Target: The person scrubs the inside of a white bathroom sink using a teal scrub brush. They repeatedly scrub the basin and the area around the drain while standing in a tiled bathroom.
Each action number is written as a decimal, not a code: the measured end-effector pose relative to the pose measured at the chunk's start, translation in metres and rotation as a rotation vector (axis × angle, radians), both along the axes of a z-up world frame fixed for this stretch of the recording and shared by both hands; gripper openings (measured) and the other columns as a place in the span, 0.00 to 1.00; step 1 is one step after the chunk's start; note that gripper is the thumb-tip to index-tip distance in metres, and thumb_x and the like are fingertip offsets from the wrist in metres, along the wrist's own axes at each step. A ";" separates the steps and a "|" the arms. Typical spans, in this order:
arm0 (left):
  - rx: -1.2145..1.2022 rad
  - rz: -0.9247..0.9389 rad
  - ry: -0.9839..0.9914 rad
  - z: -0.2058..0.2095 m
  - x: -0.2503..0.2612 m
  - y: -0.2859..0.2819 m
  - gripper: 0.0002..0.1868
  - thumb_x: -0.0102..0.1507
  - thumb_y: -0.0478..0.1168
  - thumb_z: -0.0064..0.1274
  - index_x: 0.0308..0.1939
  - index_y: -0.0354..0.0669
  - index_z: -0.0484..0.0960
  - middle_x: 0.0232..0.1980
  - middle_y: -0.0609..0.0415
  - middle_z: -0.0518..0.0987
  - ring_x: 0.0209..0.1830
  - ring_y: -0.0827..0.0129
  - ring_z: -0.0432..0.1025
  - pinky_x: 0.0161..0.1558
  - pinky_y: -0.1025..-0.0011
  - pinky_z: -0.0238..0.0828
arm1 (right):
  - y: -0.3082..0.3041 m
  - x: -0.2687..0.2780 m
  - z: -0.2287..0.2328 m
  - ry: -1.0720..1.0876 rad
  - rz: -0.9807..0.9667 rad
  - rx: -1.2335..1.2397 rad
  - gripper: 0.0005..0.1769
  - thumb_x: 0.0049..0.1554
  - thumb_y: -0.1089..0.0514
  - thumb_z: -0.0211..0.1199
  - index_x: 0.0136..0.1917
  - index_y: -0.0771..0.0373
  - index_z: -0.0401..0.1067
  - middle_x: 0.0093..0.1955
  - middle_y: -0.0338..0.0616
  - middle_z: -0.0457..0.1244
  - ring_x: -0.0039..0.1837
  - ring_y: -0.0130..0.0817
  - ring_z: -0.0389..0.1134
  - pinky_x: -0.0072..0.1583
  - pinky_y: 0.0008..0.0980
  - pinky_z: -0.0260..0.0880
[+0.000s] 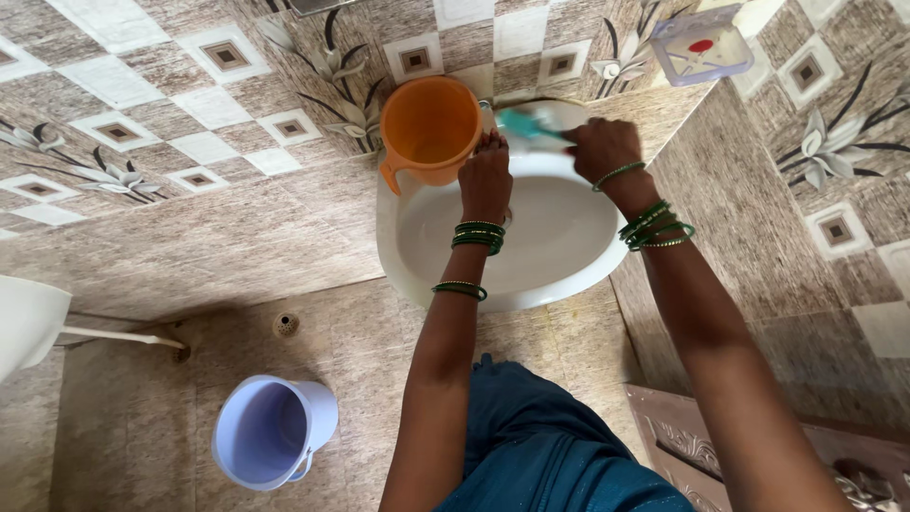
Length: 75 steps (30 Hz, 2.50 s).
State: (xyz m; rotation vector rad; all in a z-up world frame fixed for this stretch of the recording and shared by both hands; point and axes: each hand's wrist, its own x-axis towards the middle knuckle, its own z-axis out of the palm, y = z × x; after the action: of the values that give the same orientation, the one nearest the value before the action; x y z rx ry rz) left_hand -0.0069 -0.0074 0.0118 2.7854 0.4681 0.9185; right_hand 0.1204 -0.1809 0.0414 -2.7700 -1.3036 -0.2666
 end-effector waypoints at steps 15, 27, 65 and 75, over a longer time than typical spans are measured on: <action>0.048 -0.017 -0.042 -0.009 0.001 0.004 0.14 0.65 0.32 0.48 0.51 0.39 0.84 0.48 0.50 0.85 0.45 0.61 0.81 0.42 0.65 0.79 | -0.041 0.051 -0.027 -0.286 -0.007 0.113 0.15 0.60 0.50 0.66 0.59 0.31 0.81 0.41 0.41 0.65 0.46 0.40 0.66 0.52 0.47 0.59; -0.024 -0.023 -0.031 0.004 -0.003 0.002 0.10 0.68 0.35 0.48 0.44 0.41 0.87 0.46 0.53 0.86 0.39 0.62 0.82 0.41 0.66 0.80 | -0.051 0.076 -0.036 -0.360 -0.095 0.235 0.10 0.66 0.52 0.65 0.57 0.33 0.82 0.40 0.40 0.64 0.51 0.39 0.64 0.62 0.51 0.54; 0.045 -0.012 -0.012 -0.012 -0.001 0.003 0.13 0.66 0.33 0.50 0.51 0.39 0.86 0.52 0.54 0.86 0.47 0.67 0.81 0.42 0.69 0.80 | 0.000 0.085 -0.070 -0.217 -0.061 0.273 0.11 0.65 0.49 0.63 0.56 0.32 0.83 0.44 0.43 0.66 0.51 0.44 0.65 0.60 0.56 0.53; 0.012 0.016 0.038 -0.016 0.003 0.003 0.14 0.66 0.32 0.49 0.52 0.40 0.86 0.54 0.54 0.85 0.52 0.67 0.80 0.40 0.67 0.79 | -0.071 0.106 -0.081 0.227 -0.283 0.389 0.14 0.66 0.53 0.61 0.58 0.34 0.82 0.44 0.40 0.68 0.50 0.41 0.68 0.63 0.63 0.52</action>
State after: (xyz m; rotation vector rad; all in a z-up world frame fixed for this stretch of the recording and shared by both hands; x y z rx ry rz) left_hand -0.0035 -0.0048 -0.0039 2.8187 0.4922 0.8760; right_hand 0.2263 -0.2522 -0.0393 -2.5481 -0.7178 -0.1883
